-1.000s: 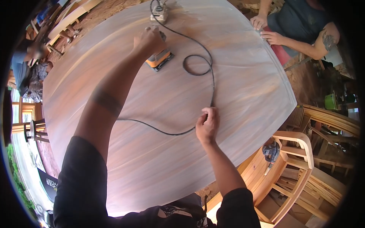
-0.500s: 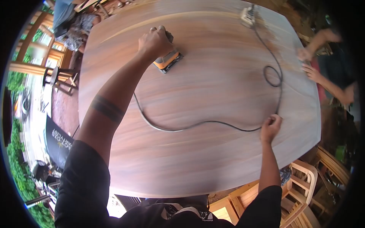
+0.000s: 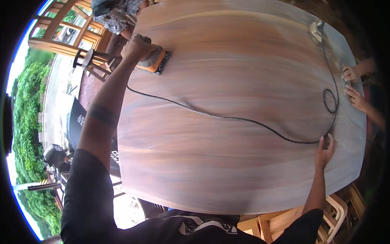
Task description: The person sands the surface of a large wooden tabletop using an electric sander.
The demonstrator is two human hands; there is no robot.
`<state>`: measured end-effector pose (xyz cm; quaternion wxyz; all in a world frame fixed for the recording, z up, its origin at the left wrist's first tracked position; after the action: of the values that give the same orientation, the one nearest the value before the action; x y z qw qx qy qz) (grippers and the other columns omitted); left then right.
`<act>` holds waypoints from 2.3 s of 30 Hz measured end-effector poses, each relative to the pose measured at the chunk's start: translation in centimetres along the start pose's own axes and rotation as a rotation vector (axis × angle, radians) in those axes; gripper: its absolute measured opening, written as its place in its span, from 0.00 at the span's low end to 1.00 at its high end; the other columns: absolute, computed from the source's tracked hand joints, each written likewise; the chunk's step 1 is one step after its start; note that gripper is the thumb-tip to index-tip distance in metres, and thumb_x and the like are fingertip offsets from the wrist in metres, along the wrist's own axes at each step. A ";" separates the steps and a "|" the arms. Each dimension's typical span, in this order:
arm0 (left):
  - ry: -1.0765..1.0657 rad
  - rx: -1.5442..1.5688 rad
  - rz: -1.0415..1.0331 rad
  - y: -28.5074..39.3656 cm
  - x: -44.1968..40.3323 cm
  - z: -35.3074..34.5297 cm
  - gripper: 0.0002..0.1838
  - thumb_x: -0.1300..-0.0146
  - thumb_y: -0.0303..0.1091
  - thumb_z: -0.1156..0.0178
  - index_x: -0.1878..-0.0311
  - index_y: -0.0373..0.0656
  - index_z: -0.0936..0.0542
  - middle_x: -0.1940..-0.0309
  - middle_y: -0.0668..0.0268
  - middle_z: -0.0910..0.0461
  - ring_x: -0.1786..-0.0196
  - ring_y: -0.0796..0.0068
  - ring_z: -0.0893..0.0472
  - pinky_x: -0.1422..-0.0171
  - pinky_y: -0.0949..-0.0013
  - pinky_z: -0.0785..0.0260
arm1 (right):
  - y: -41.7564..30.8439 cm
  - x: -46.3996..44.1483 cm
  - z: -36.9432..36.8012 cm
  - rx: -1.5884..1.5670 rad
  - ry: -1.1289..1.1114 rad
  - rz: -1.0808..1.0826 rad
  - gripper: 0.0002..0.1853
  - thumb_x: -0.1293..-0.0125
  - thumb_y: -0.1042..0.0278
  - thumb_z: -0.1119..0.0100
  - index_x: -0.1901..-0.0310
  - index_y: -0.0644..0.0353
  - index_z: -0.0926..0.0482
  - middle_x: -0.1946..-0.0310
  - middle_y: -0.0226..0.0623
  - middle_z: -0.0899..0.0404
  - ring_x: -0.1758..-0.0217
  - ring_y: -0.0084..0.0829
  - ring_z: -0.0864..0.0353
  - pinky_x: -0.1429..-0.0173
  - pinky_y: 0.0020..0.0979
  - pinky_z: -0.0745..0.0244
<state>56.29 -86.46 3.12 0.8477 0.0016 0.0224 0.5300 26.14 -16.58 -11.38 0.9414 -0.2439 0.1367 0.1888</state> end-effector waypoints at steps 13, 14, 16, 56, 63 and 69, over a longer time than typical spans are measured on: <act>0.190 0.155 0.117 -17.5 -1.1 -1.9 0.30 0.49 0.55 0.29 0.49 0.42 0.17 0.56 0.53 0.14 0.54 0.59 0.14 0.49 0.58 0.24 | 0.7 -0.3 -0.5 -0.053 -0.074 -0.042 0.26 0.32 0.54 0.36 0.37 0.58 0.26 0.41 0.46 0.28 0.37 0.48 0.28 0.35 0.43 0.30; 0.124 0.051 0.026 -19.7 -2.1 -3.4 0.26 0.46 0.54 0.31 0.53 0.43 0.16 0.58 0.54 0.14 0.56 0.59 0.15 0.50 0.56 0.25 | 0.5 -0.3 -0.8 -0.062 -0.060 -0.010 0.26 0.32 0.53 0.35 0.38 0.58 0.26 0.41 0.47 0.28 0.37 0.48 0.28 0.34 0.43 0.31; 0.068 -0.396 -0.475 -23.5 -4.3 -7.5 0.19 0.41 0.52 0.34 0.59 0.45 0.15 0.63 0.56 0.15 0.61 0.59 0.16 0.52 0.54 0.26 | 0.4 -0.1 -0.5 -0.030 -0.023 0.022 0.28 0.34 0.51 0.33 0.38 0.59 0.26 0.42 0.48 0.27 0.36 0.49 0.28 0.33 0.45 0.32; 0.092 0.199 -0.986 69.9 20.9 -5.3 0.30 0.53 0.51 0.30 0.47 0.45 0.20 0.51 0.54 0.15 0.45 0.53 0.17 0.41 0.55 0.25 | 5.9 2.3 5.5 -0.183 -0.017 -0.064 0.15 0.53 0.79 0.36 0.63 0.55 0.26 0.61 0.39 0.28 0.56 0.43 0.24 0.51 0.45 0.28; -0.012 -0.010 -0.904 77.8 24.1 -3.3 0.32 0.43 0.56 0.38 0.40 0.46 0.22 0.43 0.57 0.18 0.39 0.58 0.19 0.34 0.60 0.27 | 7.9 2.3 7.1 -0.291 0.181 -0.140 0.12 0.45 0.81 0.38 0.61 0.55 0.26 0.64 0.38 0.28 0.59 0.42 0.25 0.55 0.43 0.30; 0.003 0.033 -0.918 76.4 22.7 -3.7 0.31 0.44 0.57 0.36 0.42 0.46 0.21 0.45 0.57 0.17 0.40 0.58 0.19 0.37 0.60 0.26 | 7.9 2.2 6.8 -0.306 0.105 -0.125 0.12 0.45 0.80 0.38 0.61 0.54 0.26 0.65 0.35 0.27 0.59 0.41 0.24 0.55 0.41 0.30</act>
<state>-2.58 -32.65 0.59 0.9946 0.0040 0.0305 0.0991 25.88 -6.11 -9.62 0.8947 -0.4020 0.1400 0.1353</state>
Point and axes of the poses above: each hand's wrist, its own x-axis away from the middle knuckle, its own z-axis out of the back of the hand, y = z × x, the point moved 4 cm from there along -x, towards the middle knuckle
